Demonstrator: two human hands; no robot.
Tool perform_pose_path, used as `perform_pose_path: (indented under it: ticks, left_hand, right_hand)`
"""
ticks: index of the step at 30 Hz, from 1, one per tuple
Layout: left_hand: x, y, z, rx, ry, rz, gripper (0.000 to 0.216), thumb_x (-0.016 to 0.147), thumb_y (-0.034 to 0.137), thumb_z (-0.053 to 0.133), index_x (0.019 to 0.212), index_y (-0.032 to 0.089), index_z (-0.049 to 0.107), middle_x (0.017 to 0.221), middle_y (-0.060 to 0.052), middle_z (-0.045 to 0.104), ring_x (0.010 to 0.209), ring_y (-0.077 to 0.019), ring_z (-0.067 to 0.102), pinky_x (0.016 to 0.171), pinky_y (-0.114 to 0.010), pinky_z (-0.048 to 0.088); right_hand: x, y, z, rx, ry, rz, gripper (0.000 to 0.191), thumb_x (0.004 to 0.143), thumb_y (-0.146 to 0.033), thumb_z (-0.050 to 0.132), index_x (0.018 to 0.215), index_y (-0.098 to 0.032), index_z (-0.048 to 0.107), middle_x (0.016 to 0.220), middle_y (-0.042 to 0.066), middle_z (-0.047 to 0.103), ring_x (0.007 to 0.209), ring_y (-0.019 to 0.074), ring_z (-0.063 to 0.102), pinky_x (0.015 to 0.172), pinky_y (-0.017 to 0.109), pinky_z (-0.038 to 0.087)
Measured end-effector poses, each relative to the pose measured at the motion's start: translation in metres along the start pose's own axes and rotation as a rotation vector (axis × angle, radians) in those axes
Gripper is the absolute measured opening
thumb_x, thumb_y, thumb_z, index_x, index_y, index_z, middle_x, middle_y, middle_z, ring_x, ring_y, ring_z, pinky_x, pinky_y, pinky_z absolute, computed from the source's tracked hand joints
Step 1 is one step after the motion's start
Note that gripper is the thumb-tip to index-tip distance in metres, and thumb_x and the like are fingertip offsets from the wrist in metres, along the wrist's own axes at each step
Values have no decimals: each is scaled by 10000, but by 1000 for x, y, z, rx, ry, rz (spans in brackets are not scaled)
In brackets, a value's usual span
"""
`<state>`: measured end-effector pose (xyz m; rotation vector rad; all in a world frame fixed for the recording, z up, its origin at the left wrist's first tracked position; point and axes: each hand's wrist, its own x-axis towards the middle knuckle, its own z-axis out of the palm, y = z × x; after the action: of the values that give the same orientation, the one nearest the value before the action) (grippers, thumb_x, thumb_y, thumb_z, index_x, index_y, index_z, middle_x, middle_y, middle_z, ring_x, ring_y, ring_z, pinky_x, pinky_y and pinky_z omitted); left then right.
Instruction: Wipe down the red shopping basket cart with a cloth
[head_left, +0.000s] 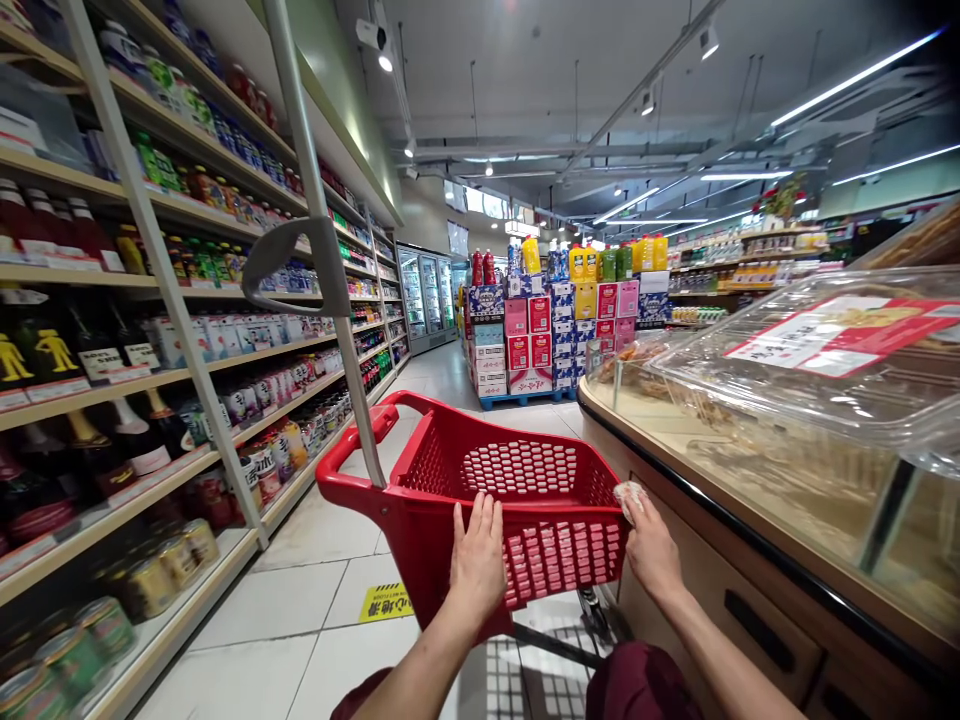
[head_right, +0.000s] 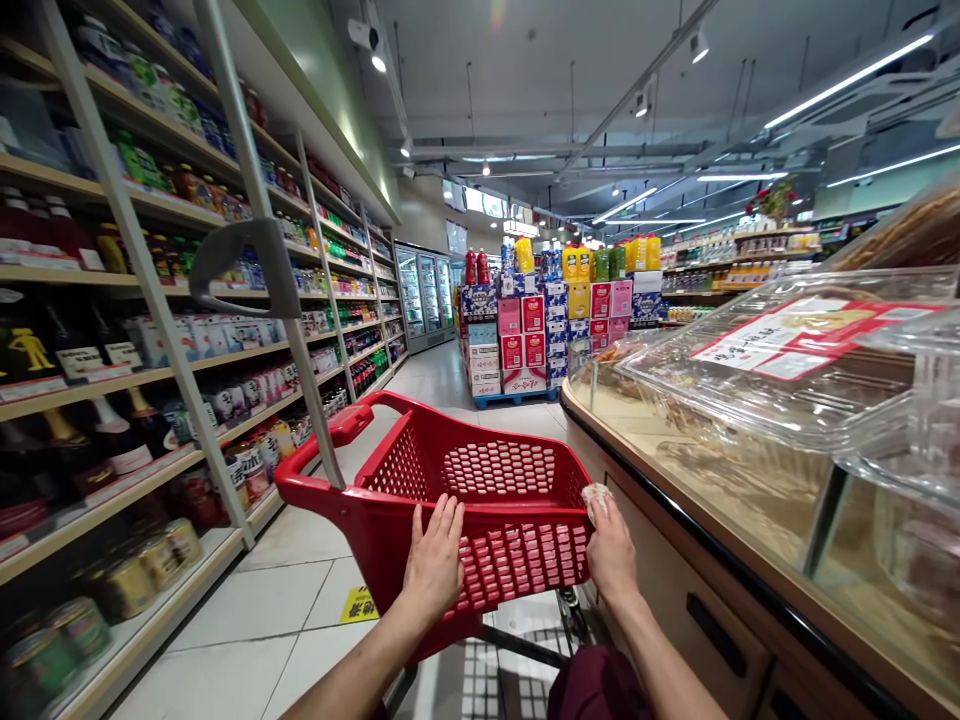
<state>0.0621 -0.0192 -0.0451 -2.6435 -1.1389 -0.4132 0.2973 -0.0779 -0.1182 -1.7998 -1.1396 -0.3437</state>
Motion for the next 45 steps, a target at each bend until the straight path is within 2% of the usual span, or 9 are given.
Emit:
perform_pose_path:
  ticks: [2, 6, 11, 17, 22, 28, 33, 39, 45]
  left_hand:
    - [1, 2, 0, 1, -1, -20, 624, 717, 192, 386, 1327, 91, 299, 1405, -105, 285, 1325, -234, 131, 1075, -490, 72]
    - [2, 5, -1, 6, -23, -14, 654, 697, 181, 394, 1336, 94, 279, 1406, -104, 280, 1326, -242, 120, 1070, -508, 81]
    - [2, 7, -2, -17, -39, -22, 668, 683, 188, 397, 1331, 75, 283, 1416, -119, 241, 1327, -245, 114, 1067, -508, 85]
    - [-1, 6, -1, -31, -43, -14, 653, 712, 200, 384, 1345, 105, 256, 1423, -93, 234, 1331, -233, 97, 1065, -514, 75]
    - [-3, 6, 1, 3, -47, -25, 664, 711, 220, 402, 1347, 107, 251, 1430, -101, 208, 1331, -240, 89, 1063, -514, 85]
    - [-5, 5, -3, 31, -69, 2, 691, 697, 213, 405, 1352, 83, 225, 1434, -110, 182, 1334, -243, 55, 1059, -524, 96]
    - [-6, 3, 0, 69, -55, 6, 674, 719, 215, 393, 1358, 103, 210, 1440, -102, 174, 1333, -241, 68, 1059, -508, 113]
    - [-6, 3, 3, 106, -23, 10, 666, 730, 230, 399, 1357, 105, 214, 1433, -101, 208, 1331, -240, 83, 1060, -499, 119]
    - [-6, 5, 3, 79, -53, -8, 646, 739, 217, 381, 1354, 104, 223, 1438, -101, 184, 1331, -239, 86, 1059, -498, 119]
  right_hand:
    - [-2, -1, 1, 23, 8, -43, 642, 685, -4, 314, 1261, -260, 437, 1357, -11, 385, 1240, 172, 352, 1032, 382, 319]
    - [-7, -6, 2, 102, -141, -258, 686, 689, 13, 296, 1292, -305, 372, 1395, -52, 315, 1265, 136, 303, 1042, 358, 303]
    - [-2, 0, 1, -5, 14, 24, 641, 679, -3, 311, 1247, -259, 456, 1341, -10, 406, 1239, 176, 355, 1031, 384, 319]
    - [-7, -31, 12, 164, -212, -377, 700, 697, 33, 262, 1303, -307, 347, 1389, -54, 325, 1274, 127, 283, 1050, 356, 291]
    - [0, -14, 9, 43, -16, -50, 671, 690, 20, 290, 1265, -300, 420, 1341, -34, 404, 1237, 152, 356, 1041, 380, 309]
    - [-9, -47, 25, 184, -161, -407, 696, 704, 43, 249, 1305, -294, 349, 1381, -43, 342, 1274, 131, 283, 1053, 382, 285]
    - [-9, -37, 19, 94, 14, -147, 693, 694, 36, 268, 1304, -282, 357, 1373, -24, 357, 1270, 155, 295, 1058, 417, 267]
    - [-14, -56, 24, 173, -150, -427, 692, 714, 41, 253, 1311, -299, 330, 1383, -42, 338, 1278, 137, 275, 1056, 384, 283]
    - [-6, -32, 17, 78, 16, -133, 679, 678, 33, 290, 1271, -272, 418, 1342, -22, 404, 1236, 161, 359, 1045, 396, 305]
